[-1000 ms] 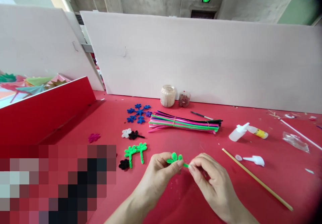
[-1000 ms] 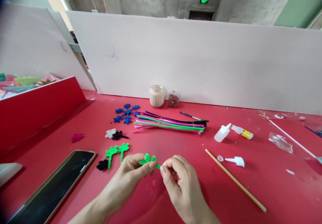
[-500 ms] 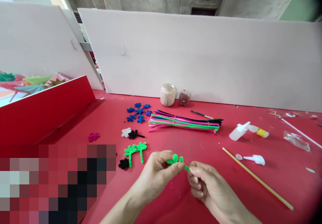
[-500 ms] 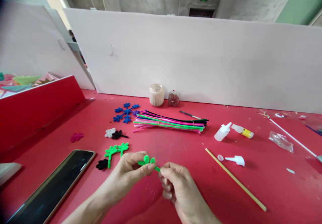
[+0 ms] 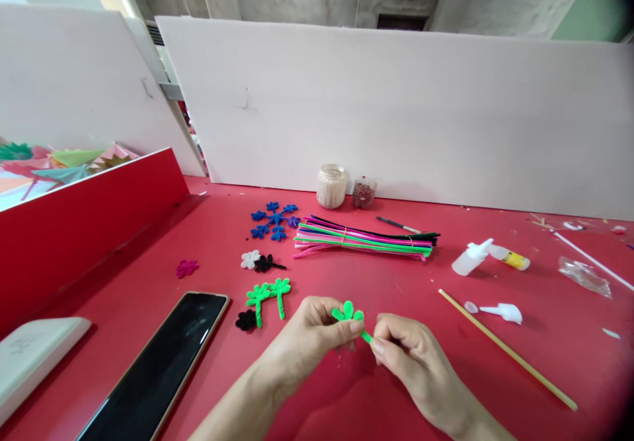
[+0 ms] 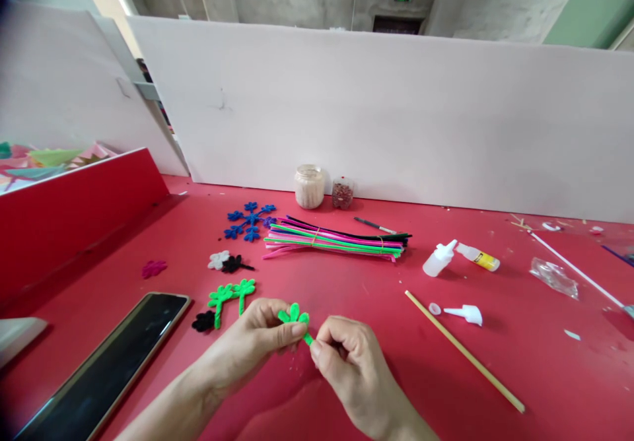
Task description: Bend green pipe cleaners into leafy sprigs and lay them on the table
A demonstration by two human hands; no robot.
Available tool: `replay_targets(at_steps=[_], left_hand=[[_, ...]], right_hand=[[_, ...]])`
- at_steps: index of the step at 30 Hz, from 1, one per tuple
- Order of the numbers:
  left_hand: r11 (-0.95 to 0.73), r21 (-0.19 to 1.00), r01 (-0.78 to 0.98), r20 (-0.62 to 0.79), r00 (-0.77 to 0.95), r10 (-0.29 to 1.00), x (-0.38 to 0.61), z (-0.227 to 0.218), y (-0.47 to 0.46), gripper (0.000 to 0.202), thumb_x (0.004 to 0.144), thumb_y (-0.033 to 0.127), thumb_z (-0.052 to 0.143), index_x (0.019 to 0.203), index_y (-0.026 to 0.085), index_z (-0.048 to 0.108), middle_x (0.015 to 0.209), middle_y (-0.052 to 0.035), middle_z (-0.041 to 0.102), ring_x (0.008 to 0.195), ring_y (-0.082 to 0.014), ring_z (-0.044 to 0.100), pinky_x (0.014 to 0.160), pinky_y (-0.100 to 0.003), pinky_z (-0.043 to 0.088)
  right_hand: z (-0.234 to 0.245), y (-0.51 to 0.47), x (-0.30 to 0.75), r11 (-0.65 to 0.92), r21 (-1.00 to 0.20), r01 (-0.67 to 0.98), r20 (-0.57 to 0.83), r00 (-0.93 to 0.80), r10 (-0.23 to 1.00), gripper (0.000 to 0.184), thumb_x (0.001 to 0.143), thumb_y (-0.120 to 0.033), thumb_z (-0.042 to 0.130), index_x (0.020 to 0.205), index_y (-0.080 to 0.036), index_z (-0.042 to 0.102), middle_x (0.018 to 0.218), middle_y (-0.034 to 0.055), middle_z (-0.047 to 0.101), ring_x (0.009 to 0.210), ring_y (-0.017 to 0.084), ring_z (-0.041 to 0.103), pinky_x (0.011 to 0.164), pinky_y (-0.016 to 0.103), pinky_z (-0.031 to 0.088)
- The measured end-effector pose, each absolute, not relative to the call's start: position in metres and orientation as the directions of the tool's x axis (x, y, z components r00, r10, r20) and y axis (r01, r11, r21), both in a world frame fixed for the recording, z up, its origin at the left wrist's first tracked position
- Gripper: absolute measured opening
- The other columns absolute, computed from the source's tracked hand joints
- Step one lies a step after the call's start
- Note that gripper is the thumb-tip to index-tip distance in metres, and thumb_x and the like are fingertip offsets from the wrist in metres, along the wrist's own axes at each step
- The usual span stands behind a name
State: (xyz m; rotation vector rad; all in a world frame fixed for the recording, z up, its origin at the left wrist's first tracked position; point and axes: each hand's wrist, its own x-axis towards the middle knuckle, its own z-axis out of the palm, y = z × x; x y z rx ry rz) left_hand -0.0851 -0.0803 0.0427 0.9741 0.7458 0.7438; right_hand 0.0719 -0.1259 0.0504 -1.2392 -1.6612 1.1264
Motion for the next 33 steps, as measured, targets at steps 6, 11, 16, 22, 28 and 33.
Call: replay_targets(at_steps=[6, 11, 16, 22, 28, 33], left_hand=[[0.401, 0.884, -0.24, -0.218, 0.546, 0.809, -0.087, 0.044, -0.08, 0.008, 0.062, 0.021, 0.068, 0.06, 0.014, 0.065, 0.05, 0.0037, 0.05, 0.047, -0.0053, 0.04, 0.05, -0.02, 0.029], [0.409, 0.876, -0.256, -0.214, 0.553, 0.805, -0.085, 0.046, -0.082, 0.008, 0.062, 0.02, 0.068, 0.058, 0.014, 0.065, 0.05, 0.0036, 0.051, 0.047, -0.0051, 0.039, 0.049, -0.02, 0.029], [0.412, 0.873, -0.262, -0.21, 0.561, 0.801, -0.088, 0.047, -0.082, 0.007, 0.063, 0.019, 0.068, 0.058, 0.014, 0.064, 0.051, 0.003, 0.054, 0.047, -0.0053, 0.041, 0.049, -0.02, 0.03], [0.463, 0.783, -0.415, -0.209, 0.526, 0.825, -0.087, 0.044, -0.077, 0.011, 0.063, 0.02, 0.067, 0.056, 0.013, 0.063, 0.05, 0.0026, 0.052, 0.048, -0.0057, 0.042, 0.053, -0.021, 0.032], [0.469, 0.677, -0.567, -0.232, 0.441, 0.867, -0.073, 0.039, -0.084, 0.027, 0.075, 0.035, 0.052, 0.068, 0.012, 0.066, 0.064, -0.0044, 0.06, 0.06, -0.0116, 0.049, 0.063, -0.025, 0.036], [0.406, 0.736, -0.542, -0.188, 0.413, 0.891, -0.066, 0.035, -0.096, 0.01, 0.071, 0.02, 0.06, 0.067, 0.013, 0.066, 0.061, -0.0016, 0.057, 0.064, -0.0116, 0.049, 0.066, -0.025, 0.036]], right_hand=[[0.04, -0.127, 0.067, -0.001, -1.0, -0.025, 0.004, -0.22, 0.976, 0.026, 0.078, -0.027, 0.043, 0.055, -0.018, 0.038, 0.05, -0.0062, 0.027, 0.048, 0.009, 0.023, 0.046, 0.022, 0.021], [0.036, -0.132, 0.067, -0.013, -0.994, -0.104, 0.01, -0.213, 0.977, 0.025, 0.077, -0.028, 0.045, 0.054, -0.019, 0.038, 0.05, -0.006, 0.027, 0.049, 0.01, 0.023, 0.047, 0.023, 0.021], [0.039, -0.131, 0.065, 0.008, -0.998, -0.064, 0.02, -0.196, 0.98, 0.027, 0.077, -0.03, 0.044, 0.054, -0.019, 0.037, 0.051, -0.0057, 0.027, 0.049, 0.01, 0.024, 0.047, 0.023, 0.022], [0.049, -0.128, 0.06, 0.032, -0.978, 0.205, 0.003, -0.14, 0.99, 0.027, 0.081, -0.034, 0.042, 0.059, -0.019, 0.036, 0.053, -0.0056, 0.027, 0.048, 0.009, 0.025, 0.045, 0.021, 0.024], [0.042, -0.129, 0.058, 0.087, -0.947, 0.309, 0.114, 0.072, 0.991, 0.028, 0.081, -0.035, 0.041, 0.059, -0.019, 0.037, 0.054, -0.0052, 0.029, 0.048, 0.01, 0.029, 0.044, 0.019, 0.028], [0.033, -0.129, 0.056, 0.113, -0.918, 0.38, 0.134, 0.031, 0.99, 0.026, 0.082, -0.034, 0.04, 0.061, -0.019, 0.039, 0.055, -0.0042, 0.035, 0.05, 0.01, 0.034, 0.046, 0.019, 0.031]])
